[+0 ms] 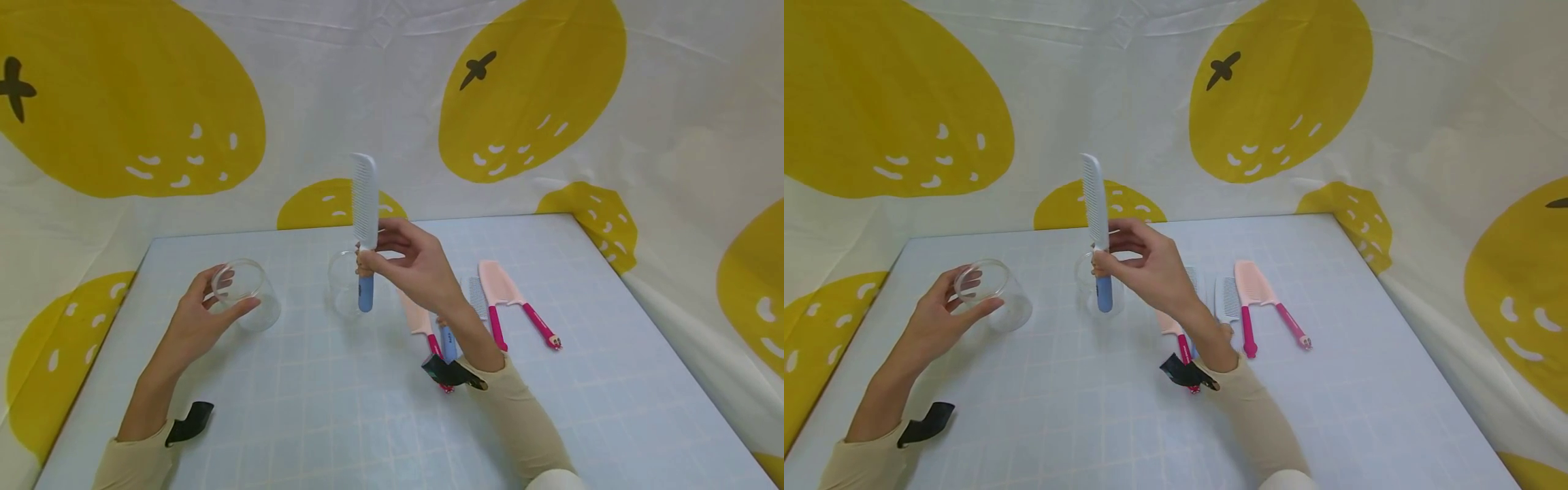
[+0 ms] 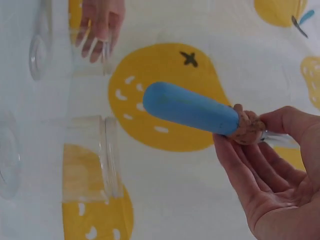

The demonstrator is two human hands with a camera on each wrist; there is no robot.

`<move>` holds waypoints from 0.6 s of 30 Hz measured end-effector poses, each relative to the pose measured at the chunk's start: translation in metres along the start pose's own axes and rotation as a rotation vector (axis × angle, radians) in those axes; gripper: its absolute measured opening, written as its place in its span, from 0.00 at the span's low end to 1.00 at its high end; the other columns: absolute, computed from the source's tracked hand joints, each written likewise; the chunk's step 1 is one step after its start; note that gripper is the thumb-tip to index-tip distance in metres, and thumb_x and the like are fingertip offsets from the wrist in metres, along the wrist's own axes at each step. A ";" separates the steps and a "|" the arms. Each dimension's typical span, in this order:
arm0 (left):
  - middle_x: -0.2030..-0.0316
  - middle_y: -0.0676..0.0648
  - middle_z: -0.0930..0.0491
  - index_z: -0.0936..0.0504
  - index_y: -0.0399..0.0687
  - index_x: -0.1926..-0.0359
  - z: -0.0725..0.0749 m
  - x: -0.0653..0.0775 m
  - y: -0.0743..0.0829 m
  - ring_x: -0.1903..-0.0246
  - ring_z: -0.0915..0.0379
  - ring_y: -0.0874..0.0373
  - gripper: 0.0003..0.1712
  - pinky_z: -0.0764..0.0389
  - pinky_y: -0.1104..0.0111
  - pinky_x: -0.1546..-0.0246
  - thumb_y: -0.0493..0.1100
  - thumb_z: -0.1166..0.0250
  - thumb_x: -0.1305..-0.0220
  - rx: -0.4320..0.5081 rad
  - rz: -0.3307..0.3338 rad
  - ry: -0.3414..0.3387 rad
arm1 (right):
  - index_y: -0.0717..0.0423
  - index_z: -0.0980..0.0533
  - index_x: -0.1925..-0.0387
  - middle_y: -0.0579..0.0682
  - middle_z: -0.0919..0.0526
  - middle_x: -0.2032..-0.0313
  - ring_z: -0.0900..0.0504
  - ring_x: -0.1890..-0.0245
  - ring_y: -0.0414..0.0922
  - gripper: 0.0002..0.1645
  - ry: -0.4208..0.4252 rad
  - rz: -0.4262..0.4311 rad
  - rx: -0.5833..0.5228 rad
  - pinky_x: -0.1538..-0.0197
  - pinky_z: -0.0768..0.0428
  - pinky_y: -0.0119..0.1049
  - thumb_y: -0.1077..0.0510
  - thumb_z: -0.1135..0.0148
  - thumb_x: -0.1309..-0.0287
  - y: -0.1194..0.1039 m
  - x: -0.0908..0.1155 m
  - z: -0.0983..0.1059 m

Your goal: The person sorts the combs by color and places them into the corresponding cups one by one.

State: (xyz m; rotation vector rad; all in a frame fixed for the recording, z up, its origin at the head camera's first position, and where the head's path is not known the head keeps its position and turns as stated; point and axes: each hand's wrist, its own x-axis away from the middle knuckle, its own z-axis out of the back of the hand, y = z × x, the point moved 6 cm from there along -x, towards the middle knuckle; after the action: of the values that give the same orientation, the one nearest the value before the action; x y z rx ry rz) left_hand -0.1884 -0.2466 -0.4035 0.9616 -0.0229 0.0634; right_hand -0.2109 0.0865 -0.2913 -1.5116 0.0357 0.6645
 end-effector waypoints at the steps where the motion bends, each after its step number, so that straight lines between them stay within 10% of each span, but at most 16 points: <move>1: 0.25 0.31 0.42 0.53 0.41 0.20 0.000 0.000 0.000 0.29 0.46 0.30 0.59 0.37 0.32 0.35 0.62 0.30 0.35 0.001 -0.001 -0.001 | 0.62 0.26 0.38 0.58 0.15 0.52 0.13 0.52 0.55 0.26 -0.004 0.001 -0.002 0.48 0.13 0.48 0.71 0.33 0.37 0.000 -0.001 -0.003; 18: 0.26 0.31 0.41 0.52 0.40 0.20 0.001 -0.003 -0.001 0.29 0.44 0.30 0.59 0.35 0.34 0.35 0.62 0.28 0.36 0.006 -0.012 0.024 | 0.63 0.24 0.42 0.56 0.14 0.52 0.13 0.52 0.48 0.22 -0.063 0.070 -0.024 0.47 0.14 0.47 0.69 0.32 0.37 0.004 -0.022 -0.059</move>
State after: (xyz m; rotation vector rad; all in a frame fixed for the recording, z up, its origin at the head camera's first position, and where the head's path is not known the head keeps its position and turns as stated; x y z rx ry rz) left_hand -0.1915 -0.2475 -0.4038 0.9664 0.0052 0.0637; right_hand -0.2084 0.0235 -0.2915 -1.5167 0.0324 0.7706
